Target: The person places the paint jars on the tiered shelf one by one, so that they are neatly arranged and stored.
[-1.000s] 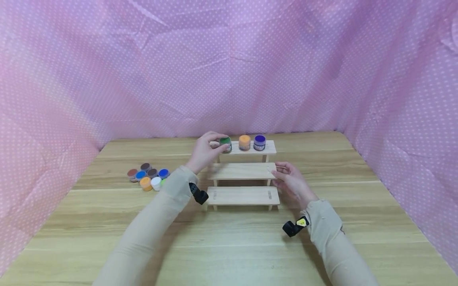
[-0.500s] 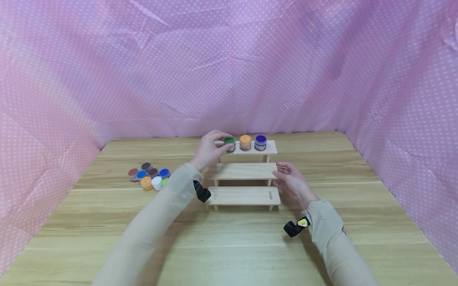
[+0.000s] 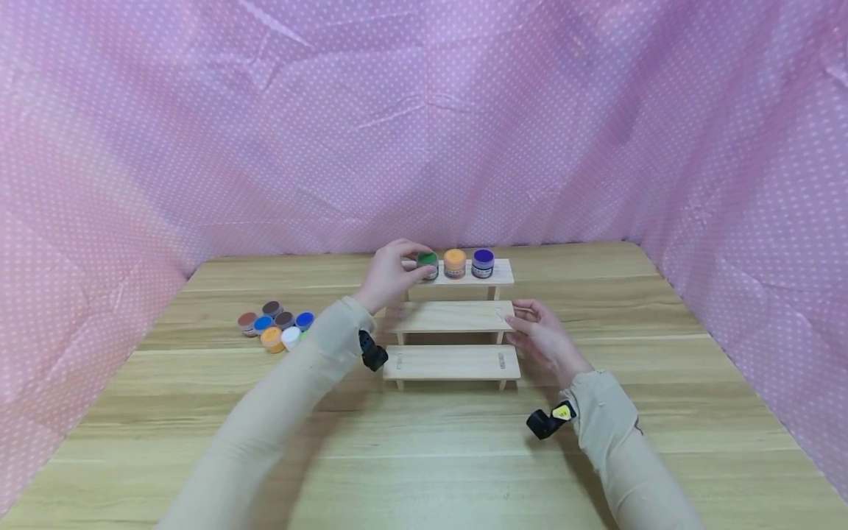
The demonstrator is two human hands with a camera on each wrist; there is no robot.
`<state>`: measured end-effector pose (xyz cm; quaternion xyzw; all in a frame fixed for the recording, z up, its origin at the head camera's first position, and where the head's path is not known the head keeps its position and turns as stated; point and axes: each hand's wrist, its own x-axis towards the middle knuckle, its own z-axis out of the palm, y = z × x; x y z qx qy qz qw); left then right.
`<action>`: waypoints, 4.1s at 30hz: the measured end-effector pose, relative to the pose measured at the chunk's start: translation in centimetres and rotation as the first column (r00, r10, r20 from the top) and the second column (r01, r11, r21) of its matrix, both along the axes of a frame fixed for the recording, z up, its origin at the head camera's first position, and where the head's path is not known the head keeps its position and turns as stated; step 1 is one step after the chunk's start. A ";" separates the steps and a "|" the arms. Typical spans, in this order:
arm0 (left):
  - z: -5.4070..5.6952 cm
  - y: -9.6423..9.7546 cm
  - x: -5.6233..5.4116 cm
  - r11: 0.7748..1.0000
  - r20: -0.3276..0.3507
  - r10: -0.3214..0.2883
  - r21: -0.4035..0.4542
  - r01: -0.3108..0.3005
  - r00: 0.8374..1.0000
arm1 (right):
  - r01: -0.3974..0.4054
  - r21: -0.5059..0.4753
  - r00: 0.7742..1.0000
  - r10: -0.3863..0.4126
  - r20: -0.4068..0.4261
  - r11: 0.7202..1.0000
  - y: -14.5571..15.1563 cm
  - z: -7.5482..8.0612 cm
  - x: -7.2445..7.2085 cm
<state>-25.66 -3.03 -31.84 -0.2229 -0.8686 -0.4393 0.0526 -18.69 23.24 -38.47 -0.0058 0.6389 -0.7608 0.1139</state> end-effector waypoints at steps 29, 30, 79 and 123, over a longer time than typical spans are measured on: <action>0.4 0.1 -0.1 1.000 0.000 0.009 -0.021 -0.009 1.000 | -0.005 -0.023 1.000 0.005 0.019 1.000 0.1 -0.2 -0.1; 0.6 0.1 0.0 1.000 -0.002 0.014 -0.025 -0.014 1.000 | -0.007 -0.028 1.000 0.007 0.016 1.000 0.1 -0.2 -0.1; 1.6 -10.9 5.2 0.971 -0.117 0.122 -0.191 -0.142 0.986 | 0.001 0.000 0.999 -0.001 0.038 1.000 0.4 0.1 0.2; -6.2 -17.9 7.7 0.930 0.013 0.210 -0.312 -0.196 0.978 | -0.008 -0.051 0.999 0.009 0.031 0.999 0.0 -0.2 0.4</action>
